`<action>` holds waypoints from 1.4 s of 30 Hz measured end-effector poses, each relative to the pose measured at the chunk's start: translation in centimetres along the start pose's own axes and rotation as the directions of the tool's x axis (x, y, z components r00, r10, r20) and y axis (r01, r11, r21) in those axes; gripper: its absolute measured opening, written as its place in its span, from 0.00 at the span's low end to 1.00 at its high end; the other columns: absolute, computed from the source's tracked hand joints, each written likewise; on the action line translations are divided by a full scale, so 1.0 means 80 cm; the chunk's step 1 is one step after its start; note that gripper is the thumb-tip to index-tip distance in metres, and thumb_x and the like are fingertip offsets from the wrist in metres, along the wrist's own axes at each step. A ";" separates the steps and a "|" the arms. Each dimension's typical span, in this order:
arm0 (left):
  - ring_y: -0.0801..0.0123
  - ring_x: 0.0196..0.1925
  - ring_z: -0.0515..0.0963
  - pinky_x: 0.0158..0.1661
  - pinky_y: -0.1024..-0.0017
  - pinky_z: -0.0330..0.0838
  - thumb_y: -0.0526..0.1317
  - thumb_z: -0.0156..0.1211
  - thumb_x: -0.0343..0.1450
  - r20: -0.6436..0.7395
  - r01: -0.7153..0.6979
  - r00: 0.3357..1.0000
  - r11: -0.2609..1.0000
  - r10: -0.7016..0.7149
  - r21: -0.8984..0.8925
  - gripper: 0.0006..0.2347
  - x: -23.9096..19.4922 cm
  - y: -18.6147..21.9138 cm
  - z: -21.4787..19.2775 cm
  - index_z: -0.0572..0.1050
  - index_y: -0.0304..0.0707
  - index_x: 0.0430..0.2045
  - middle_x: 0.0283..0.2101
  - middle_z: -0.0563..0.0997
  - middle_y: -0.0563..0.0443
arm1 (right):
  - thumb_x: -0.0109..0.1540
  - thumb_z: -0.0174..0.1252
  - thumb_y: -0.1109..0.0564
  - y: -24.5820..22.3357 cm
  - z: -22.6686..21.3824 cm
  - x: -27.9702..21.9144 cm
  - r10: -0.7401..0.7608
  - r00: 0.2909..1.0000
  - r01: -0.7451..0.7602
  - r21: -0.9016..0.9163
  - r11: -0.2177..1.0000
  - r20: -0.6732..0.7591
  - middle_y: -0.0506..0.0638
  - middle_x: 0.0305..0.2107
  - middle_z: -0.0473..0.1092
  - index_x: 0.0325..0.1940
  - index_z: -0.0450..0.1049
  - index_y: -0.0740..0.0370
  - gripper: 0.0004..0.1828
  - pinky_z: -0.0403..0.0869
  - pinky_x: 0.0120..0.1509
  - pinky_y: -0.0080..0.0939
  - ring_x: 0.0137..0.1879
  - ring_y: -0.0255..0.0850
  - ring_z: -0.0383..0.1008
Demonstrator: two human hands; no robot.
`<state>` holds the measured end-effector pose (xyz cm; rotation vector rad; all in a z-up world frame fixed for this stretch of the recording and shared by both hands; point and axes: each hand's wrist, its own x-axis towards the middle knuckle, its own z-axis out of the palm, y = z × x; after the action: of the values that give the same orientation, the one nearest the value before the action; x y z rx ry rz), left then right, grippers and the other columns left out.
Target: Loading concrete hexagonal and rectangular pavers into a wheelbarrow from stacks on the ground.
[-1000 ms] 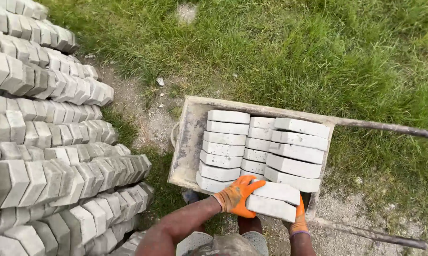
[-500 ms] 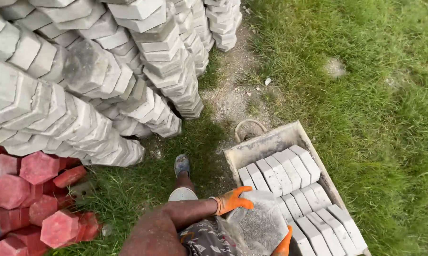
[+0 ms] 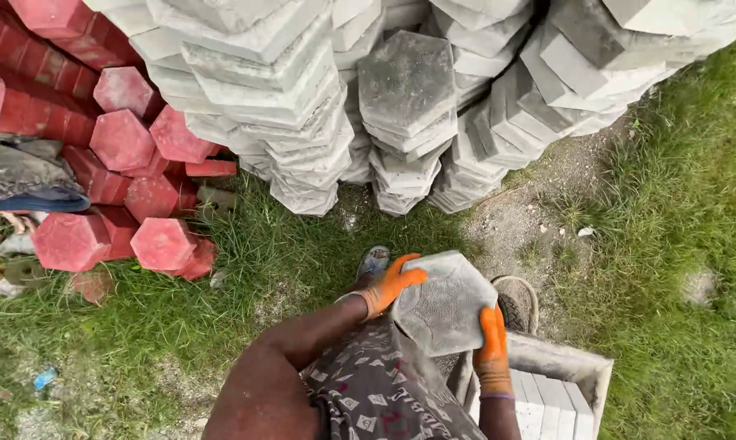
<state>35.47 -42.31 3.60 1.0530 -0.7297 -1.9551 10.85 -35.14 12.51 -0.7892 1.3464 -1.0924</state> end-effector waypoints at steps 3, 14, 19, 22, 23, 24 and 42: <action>0.69 0.54 0.77 0.58 0.70 0.69 0.45 0.63 0.70 -0.168 -0.179 0.973 0.976 0.157 -0.127 0.32 0.007 0.086 -0.023 0.60 0.35 0.70 0.51 0.80 0.47 | 0.73 0.47 0.45 -0.048 0.014 0.120 -0.420 0.818 0.575 -0.583 0.574 0.394 0.56 0.72 0.61 0.75 0.60 0.67 0.31 0.58 0.82 0.44 0.79 0.46 0.59; 0.60 0.69 0.66 0.64 0.59 0.60 0.57 0.59 0.69 -0.502 -0.400 0.831 0.884 0.240 -0.240 0.37 0.055 0.404 0.011 0.54 0.39 0.71 0.70 0.65 0.44 | 0.61 0.55 0.41 -0.392 0.281 0.355 -0.072 0.933 0.231 -0.436 0.870 0.352 0.55 0.57 0.72 0.67 0.70 0.56 0.32 0.76 0.54 0.43 0.55 0.45 0.76; 0.49 0.76 0.57 0.70 0.60 0.53 0.59 0.56 0.69 -0.507 -0.246 0.767 0.911 0.393 0.332 0.42 0.088 0.359 0.021 0.47 0.28 0.72 0.74 0.55 0.32 | 0.63 0.58 0.46 -0.372 0.315 0.346 -0.302 0.855 0.517 -0.661 0.544 0.421 0.57 0.61 0.70 0.69 0.67 0.54 0.30 0.73 0.47 0.41 0.52 0.43 0.74; 0.40 0.80 0.48 0.75 0.56 0.45 0.57 0.57 0.74 -0.458 -0.285 0.599 0.709 0.657 0.645 0.43 0.108 0.336 0.023 0.44 0.17 0.71 0.76 0.48 0.22 | 0.63 0.63 0.42 -0.333 0.301 0.348 -0.308 0.931 0.361 -0.630 0.688 0.197 0.56 0.56 0.73 0.71 0.65 0.56 0.35 0.72 0.52 0.39 0.51 0.41 0.75; 0.39 0.79 0.47 0.74 0.56 0.45 0.56 0.58 0.74 -0.457 -0.280 0.606 0.712 0.651 0.644 0.43 0.107 0.343 0.023 0.43 0.16 0.71 0.76 0.47 0.21 | 0.64 0.63 0.42 -0.326 0.296 0.348 -0.389 0.899 0.426 -0.612 0.666 0.202 0.56 0.55 0.74 0.70 0.67 0.58 0.33 0.72 0.57 0.39 0.54 0.41 0.75; 0.38 0.79 0.46 0.73 0.55 0.46 0.55 0.58 0.73 -0.467 -0.260 0.619 0.726 0.632 0.637 0.44 0.097 0.339 0.027 0.42 0.15 0.71 0.75 0.46 0.20 | 0.66 0.63 0.43 -0.310 0.287 0.339 -0.450 0.869 0.476 -0.600 0.643 0.207 0.57 0.55 0.75 0.69 0.69 0.61 0.32 0.72 0.61 0.38 0.56 0.40 0.76; 0.57 0.62 0.77 0.60 0.64 0.69 0.51 0.64 0.69 0.116 -0.050 0.990 0.578 -0.078 0.814 0.27 0.056 0.077 -0.081 0.70 0.35 0.60 0.61 0.77 0.40 | 0.60 0.62 0.34 0.339 -0.188 -0.094 0.467 0.673 -0.719 -0.361 0.594 -0.573 0.56 0.38 0.78 0.52 0.80 0.66 0.32 0.71 0.52 0.43 0.44 0.44 0.73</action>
<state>41.74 -50.08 3.26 1.4395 -1.8355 -1.6906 0.93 -16.81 -11.66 -0.4098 2.1768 -0.2735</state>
